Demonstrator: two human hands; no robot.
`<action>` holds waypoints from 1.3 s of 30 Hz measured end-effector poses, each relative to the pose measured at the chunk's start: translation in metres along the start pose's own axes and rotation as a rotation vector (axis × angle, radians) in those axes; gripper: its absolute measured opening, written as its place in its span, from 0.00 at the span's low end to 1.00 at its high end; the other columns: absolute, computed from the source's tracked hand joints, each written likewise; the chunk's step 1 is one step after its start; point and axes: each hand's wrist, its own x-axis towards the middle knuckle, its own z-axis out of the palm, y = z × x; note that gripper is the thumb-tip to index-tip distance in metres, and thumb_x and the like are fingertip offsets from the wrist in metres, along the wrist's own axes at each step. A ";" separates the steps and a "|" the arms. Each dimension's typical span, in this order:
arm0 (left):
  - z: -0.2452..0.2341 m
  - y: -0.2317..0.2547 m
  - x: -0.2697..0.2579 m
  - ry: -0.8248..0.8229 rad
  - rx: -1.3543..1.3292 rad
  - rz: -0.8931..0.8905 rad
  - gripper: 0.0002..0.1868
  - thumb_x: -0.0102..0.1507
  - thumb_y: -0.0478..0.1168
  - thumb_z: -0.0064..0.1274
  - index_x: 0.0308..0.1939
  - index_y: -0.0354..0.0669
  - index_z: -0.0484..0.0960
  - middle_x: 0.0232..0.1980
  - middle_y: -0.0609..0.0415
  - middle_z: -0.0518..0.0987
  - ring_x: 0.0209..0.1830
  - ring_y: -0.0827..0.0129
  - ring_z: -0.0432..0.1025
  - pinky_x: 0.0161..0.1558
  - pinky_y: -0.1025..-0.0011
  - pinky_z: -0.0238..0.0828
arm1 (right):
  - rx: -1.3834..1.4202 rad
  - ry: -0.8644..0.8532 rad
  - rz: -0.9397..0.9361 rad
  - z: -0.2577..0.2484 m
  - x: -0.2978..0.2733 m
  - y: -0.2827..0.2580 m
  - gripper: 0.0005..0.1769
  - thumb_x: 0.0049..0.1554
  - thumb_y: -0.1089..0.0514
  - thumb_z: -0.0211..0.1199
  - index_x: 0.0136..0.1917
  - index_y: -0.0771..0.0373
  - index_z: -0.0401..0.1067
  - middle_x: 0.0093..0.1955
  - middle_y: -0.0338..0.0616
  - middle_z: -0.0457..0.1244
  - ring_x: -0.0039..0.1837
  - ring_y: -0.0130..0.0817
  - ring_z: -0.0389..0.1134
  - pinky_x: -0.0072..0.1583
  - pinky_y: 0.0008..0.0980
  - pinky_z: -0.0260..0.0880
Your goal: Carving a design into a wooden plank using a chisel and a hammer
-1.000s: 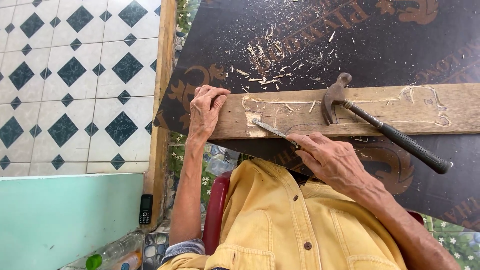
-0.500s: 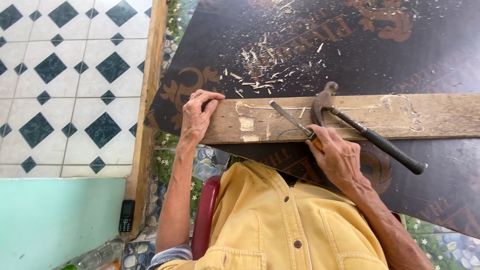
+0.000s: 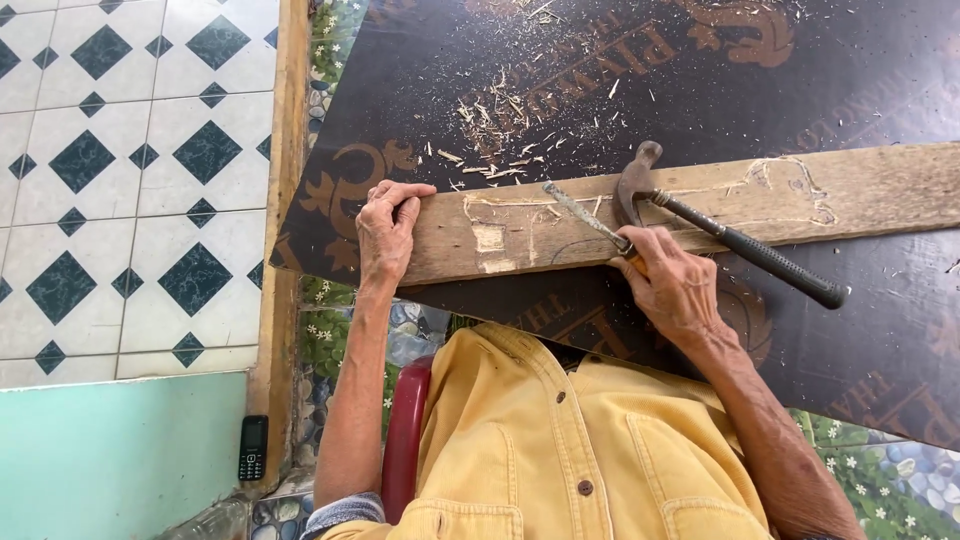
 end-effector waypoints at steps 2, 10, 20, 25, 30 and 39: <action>0.007 0.001 -0.001 0.024 0.006 -0.018 0.13 0.69 0.37 0.49 0.46 0.58 0.89 0.44 0.57 0.81 0.53 0.62 0.74 0.61 0.62 0.70 | 0.037 -0.020 -0.007 0.007 -0.001 0.018 0.18 0.61 0.48 0.68 0.64 0.46 0.72 0.44 0.38 0.65 0.38 0.44 0.73 0.43 0.39 0.75; 0.037 0.004 0.021 0.045 -0.003 0.000 0.14 0.69 0.37 0.47 0.46 0.57 0.89 0.43 0.54 0.80 0.52 0.59 0.74 0.60 0.61 0.70 | 0.040 -0.042 0.050 -0.016 0.027 0.021 0.17 0.64 0.51 0.66 0.65 0.51 0.70 0.45 0.44 0.65 0.41 0.48 0.73 0.45 0.42 0.75; 0.040 0.013 -0.005 0.071 -0.024 -0.061 0.14 0.70 0.37 0.47 0.46 0.57 0.88 0.43 0.56 0.79 0.54 0.61 0.73 0.61 0.63 0.69 | 0.352 -0.391 0.179 -0.067 -0.012 -0.067 0.26 0.61 0.54 0.60 0.72 0.48 0.68 0.43 0.49 0.68 0.40 0.52 0.74 0.43 0.48 0.76; 0.037 0.012 -0.006 0.055 -0.042 -0.027 0.13 0.70 0.38 0.46 0.47 0.57 0.88 0.44 0.56 0.78 0.53 0.61 0.72 0.61 0.63 0.68 | 0.270 -0.381 0.166 -0.068 -0.015 -0.074 0.24 0.61 0.54 0.59 0.71 0.46 0.70 0.42 0.45 0.68 0.40 0.46 0.74 0.45 0.43 0.77; 0.036 0.017 -0.008 0.066 -0.061 -0.005 0.13 0.70 0.38 0.45 0.48 0.55 0.87 0.44 0.54 0.78 0.52 0.59 0.71 0.61 0.62 0.68 | 0.292 -0.397 0.185 -0.066 -0.012 -0.079 0.23 0.62 0.53 0.58 0.70 0.44 0.70 0.42 0.43 0.68 0.43 0.45 0.74 0.48 0.43 0.76; 0.037 0.017 -0.012 0.090 -0.074 0.002 0.13 0.70 0.37 0.46 0.46 0.55 0.87 0.43 0.54 0.78 0.52 0.58 0.72 0.62 0.61 0.66 | 0.400 -0.451 0.270 -0.059 -0.005 -0.088 0.22 0.62 0.57 0.57 0.68 0.46 0.72 0.43 0.45 0.70 0.44 0.44 0.74 0.49 0.42 0.76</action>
